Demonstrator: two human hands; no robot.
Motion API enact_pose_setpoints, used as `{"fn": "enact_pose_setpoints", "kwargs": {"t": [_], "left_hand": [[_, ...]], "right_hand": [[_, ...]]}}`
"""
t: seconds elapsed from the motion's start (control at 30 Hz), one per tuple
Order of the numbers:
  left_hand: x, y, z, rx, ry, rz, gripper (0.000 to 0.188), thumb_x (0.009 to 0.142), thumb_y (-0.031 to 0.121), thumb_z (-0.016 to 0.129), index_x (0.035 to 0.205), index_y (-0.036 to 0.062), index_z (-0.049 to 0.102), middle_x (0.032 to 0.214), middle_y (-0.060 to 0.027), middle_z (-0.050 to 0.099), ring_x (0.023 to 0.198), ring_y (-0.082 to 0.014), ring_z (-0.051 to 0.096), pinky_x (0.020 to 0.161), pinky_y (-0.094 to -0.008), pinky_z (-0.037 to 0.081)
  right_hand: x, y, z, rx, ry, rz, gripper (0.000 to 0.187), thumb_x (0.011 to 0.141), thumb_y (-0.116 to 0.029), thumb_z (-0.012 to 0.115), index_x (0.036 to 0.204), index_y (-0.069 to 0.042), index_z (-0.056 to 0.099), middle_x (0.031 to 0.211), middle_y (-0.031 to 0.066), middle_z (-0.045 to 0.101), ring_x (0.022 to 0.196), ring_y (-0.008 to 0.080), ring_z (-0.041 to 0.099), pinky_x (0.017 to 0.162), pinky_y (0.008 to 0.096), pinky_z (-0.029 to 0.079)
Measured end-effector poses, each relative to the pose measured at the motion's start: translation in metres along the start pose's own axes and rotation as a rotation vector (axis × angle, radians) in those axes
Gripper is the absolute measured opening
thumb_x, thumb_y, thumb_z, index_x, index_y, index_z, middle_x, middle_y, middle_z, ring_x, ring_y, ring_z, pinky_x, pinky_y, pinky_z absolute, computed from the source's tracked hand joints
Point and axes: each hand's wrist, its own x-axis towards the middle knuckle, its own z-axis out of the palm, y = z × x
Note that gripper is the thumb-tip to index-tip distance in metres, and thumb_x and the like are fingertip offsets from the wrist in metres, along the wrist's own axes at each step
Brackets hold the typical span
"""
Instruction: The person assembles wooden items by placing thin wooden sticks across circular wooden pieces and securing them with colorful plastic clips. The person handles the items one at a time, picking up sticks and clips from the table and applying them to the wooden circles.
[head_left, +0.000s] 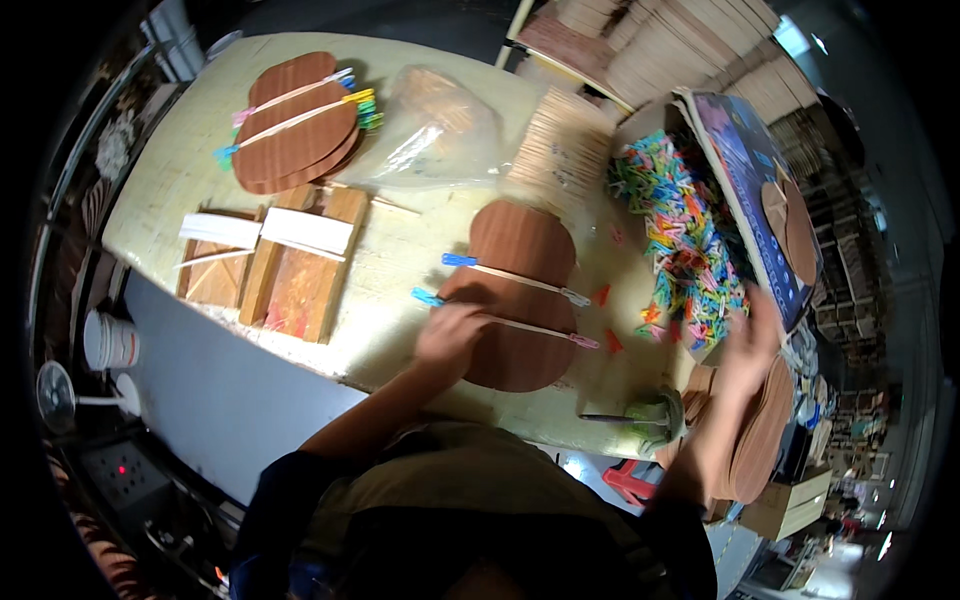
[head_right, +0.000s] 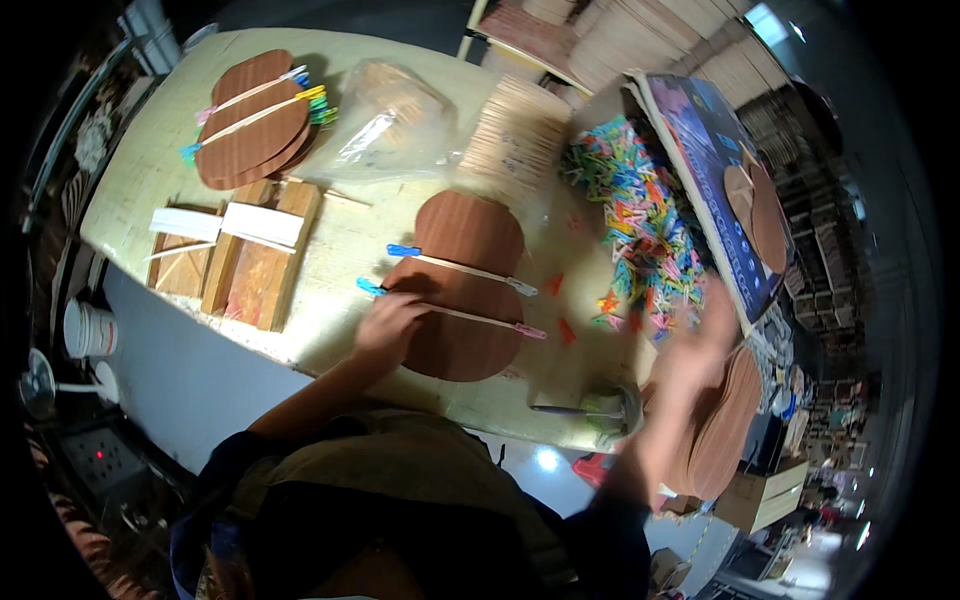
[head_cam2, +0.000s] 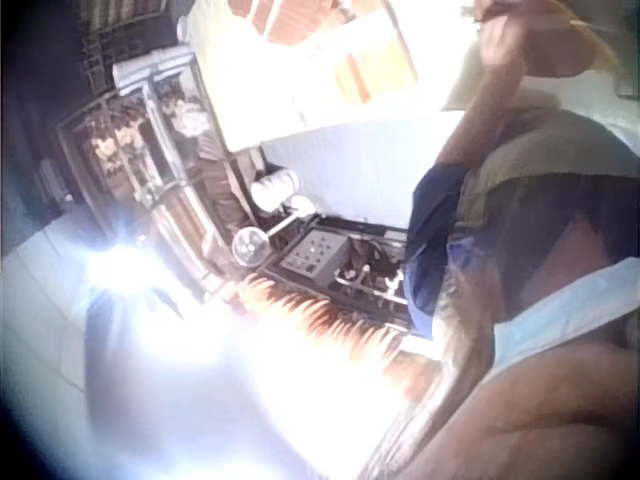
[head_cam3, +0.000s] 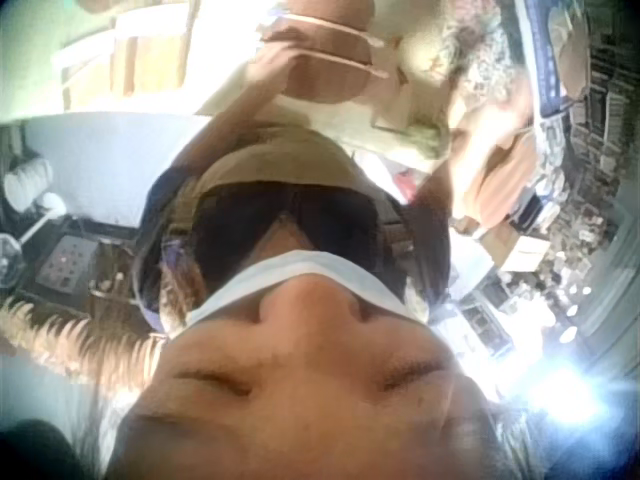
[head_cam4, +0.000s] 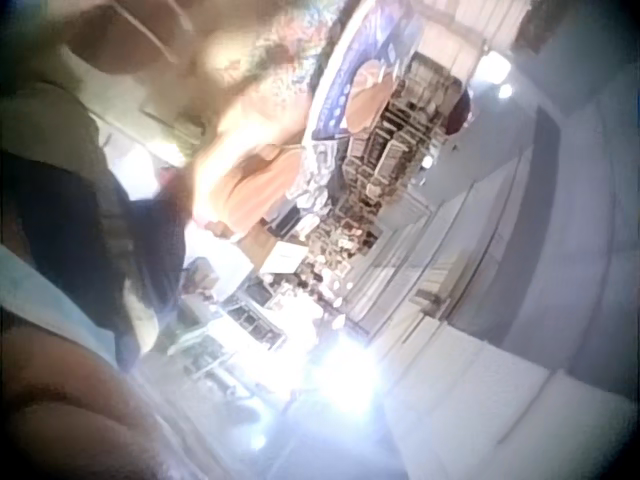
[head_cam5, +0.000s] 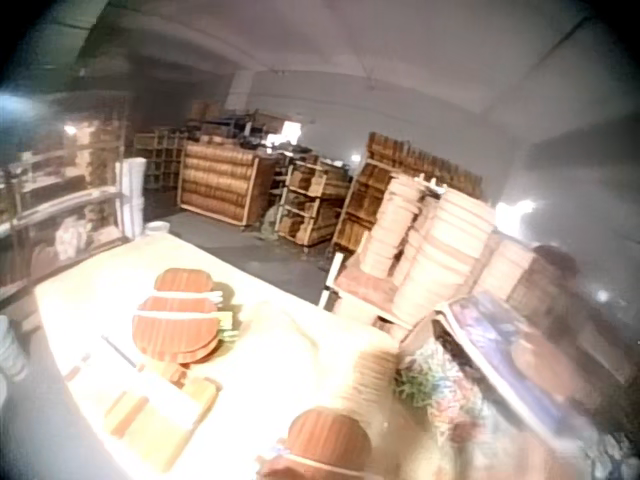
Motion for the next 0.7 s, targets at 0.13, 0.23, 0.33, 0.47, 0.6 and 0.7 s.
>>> {"fn": "enact_pose_setpoints", "kwargs": {"t": [0.13, 0.23, 0.33, 0.47, 0.6, 0.7], "left_hand": [[-0.050, 0.001, -0.015, -0.022, 0.271, -0.446, 0.047, 0.070, 0.000, 0.066, 0.113, 0.0063, 0.049, 0.103, -0.0141, 0.052, 0.098, -0.0312, 0.050, 0.088, -0.0411, 0.039], [-0.064, -0.010, -0.006, -0.699, 0.114, -0.911, 0.038, 0.079, 0.002, 0.062, 0.114, 0.0052, 0.048, 0.100, -0.0092, 0.054, 0.091, -0.0231, 0.054, 0.079, -0.0357, 0.046], [-0.066, -0.014, -0.011, -1.148, 0.008, -1.069, 0.031, 0.084, 0.006, 0.060, 0.113, 0.0054, 0.050, 0.098, -0.0059, 0.056, 0.087, -0.0172, 0.056, 0.071, -0.0301, 0.049], [-0.056, -0.011, -0.055, -1.260, 0.074, -0.997, 0.025, 0.085, 0.006, 0.059, 0.110, 0.0066, 0.054, 0.093, -0.0028, 0.058, 0.084, -0.0139, 0.059, 0.073, -0.0319, 0.052], [-0.006, -0.045, -0.116, -1.081, 0.468, -0.749, 0.014, 0.084, -0.002, 0.052, 0.095, 0.0073, 0.055, 0.085, -0.0023, 0.059, 0.075, -0.0131, 0.058, 0.067, -0.0284, 0.051], [0.045, -0.107, -0.182, -0.841, 0.593, -0.557, 0.010, 0.087, 0.004, 0.052, 0.098, 0.0034, 0.053, 0.082, -0.0050, 0.058, 0.069, -0.0150, 0.057, 0.066, -0.0301, 0.049]], "right_hand": [[-0.063, 0.145, -0.191, -1.283, 0.100, 0.892, 0.092, 0.066, -0.065, 0.066, 0.137, -0.015, 0.034, 0.137, 0.0191, 0.035, 0.119, 0.0414, 0.040, 0.089, 0.0599, 0.038], [-0.153, 0.215, -0.267, -1.275, -0.361, 1.321, 0.111, 0.056, -0.076, 0.064, 0.139, -0.011, 0.031, 0.132, 0.0210, 0.042, 0.122, 0.0355, 0.040, 0.090, 0.0586, 0.037], [-0.218, 0.239, -0.292, 0.085, -0.060, 1.779, 0.059, 0.067, -0.065, 0.065, 0.085, -0.009, 0.061, 0.072, 0.0049, 0.055, 0.060, 0.0186, 0.052, 0.048, 0.0342, 0.042], [-0.244, 0.242, -0.272, 0.267, 0.054, 1.600, 0.049, 0.071, -0.055, 0.064, 0.085, -0.008, 0.061, 0.072, 0.0047, 0.055, 0.061, 0.0179, 0.053, 0.050, 0.0338, 0.043], [-0.247, 0.238, -0.251, 0.293, 0.111, 1.524, 0.039, 0.074, -0.045, 0.063, 0.086, -0.008, 0.061, 0.073, 0.0046, 0.056, 0.062, 0.0172, 0.054, 0.051, 0.0333, 0.045], [-0.252, 0.234, -0.247, 0.304, 0.139, 1.478, 0.032, 0.077, -0.038, 0.062, 0.087, -0.008, 0.061, 0.073, 0.0044, 0.056, 0.063, 0.0167, 0.054, 0.052, 0.0330, 0.045]]}}
